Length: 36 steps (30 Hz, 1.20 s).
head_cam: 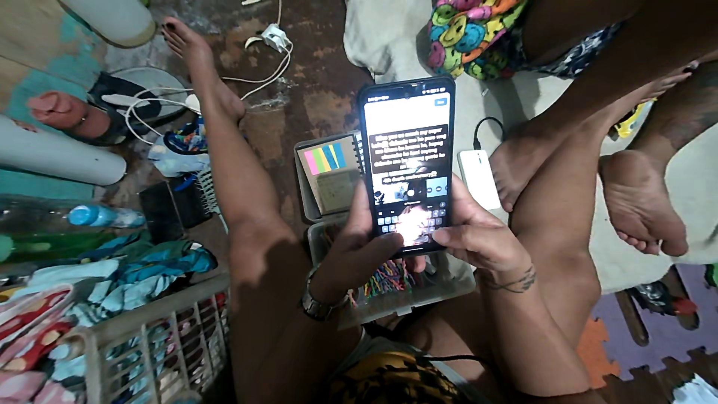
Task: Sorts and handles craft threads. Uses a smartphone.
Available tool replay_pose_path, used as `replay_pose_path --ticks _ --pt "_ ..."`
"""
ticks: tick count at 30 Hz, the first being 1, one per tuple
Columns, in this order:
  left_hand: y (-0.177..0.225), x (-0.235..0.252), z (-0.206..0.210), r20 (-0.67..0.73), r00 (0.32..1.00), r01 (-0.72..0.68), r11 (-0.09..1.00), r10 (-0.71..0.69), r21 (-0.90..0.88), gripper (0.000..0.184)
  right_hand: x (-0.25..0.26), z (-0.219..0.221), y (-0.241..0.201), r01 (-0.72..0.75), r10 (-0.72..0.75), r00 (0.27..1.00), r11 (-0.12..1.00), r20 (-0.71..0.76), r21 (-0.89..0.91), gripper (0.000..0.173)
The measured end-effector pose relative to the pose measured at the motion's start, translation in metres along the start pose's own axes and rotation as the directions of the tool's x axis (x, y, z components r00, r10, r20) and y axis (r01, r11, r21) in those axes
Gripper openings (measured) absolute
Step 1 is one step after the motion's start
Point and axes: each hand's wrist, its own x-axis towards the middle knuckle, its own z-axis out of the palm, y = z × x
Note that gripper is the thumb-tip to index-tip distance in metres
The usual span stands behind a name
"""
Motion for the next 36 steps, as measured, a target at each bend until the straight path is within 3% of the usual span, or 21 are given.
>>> replay_pose_path --ticks 36 --pt "-0.013 0.003 -0.008 0.01 0.999 0.032 0.999 -0.032 -0.04 0.066 0.001 -0.002 0.0 0.001 -0.001 1.0 1.0 0.008 0.015 0.058"
